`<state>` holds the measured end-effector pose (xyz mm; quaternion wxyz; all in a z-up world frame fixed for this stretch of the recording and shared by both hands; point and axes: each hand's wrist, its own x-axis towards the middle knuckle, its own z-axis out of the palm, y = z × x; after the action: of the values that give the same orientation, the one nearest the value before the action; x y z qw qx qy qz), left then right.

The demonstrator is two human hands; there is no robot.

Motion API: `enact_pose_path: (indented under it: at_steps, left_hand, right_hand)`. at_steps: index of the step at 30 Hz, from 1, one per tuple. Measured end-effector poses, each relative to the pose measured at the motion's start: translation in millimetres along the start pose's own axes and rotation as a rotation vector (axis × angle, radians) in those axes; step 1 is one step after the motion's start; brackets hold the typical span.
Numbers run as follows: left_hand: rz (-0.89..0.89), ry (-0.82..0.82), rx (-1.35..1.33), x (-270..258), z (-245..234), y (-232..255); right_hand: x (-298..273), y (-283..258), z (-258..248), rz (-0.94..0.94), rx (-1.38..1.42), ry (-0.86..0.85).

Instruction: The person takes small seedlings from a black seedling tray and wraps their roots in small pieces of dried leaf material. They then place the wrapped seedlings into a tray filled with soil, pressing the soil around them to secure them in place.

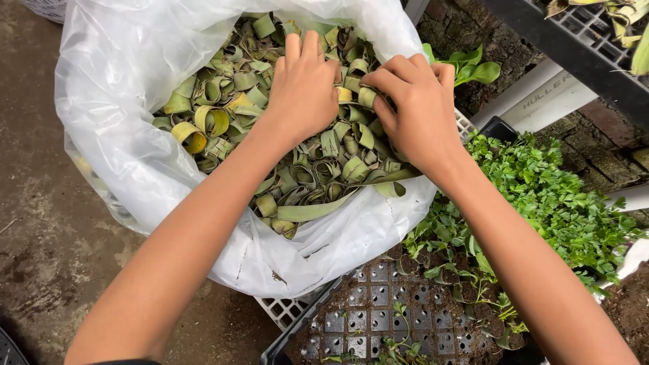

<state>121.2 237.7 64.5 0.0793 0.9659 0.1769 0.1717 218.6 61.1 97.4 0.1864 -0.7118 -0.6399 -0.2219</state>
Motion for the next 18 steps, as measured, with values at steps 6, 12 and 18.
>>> enact_pose_path:
  at_steps: [6,12,18]
  left_hand:
    - [-0.093,-0.053,0.057,7.5,20.4,0.9]
    - [-0.030,0.257,-0.106,-13.7,-12.7,17.6]
    - [0.194,0.240,-0.694,-84.6,-87.7,110.2]
  right_hand:
    - [-31.3,-11.7,-55.4,-0.022,0.104,0.105]
    - [-78.1,-44.7,-99.2,-0.079,0.094,0.020]
    - [-138.7,-76.0,-160.0,0.099,0.241,-0.063]
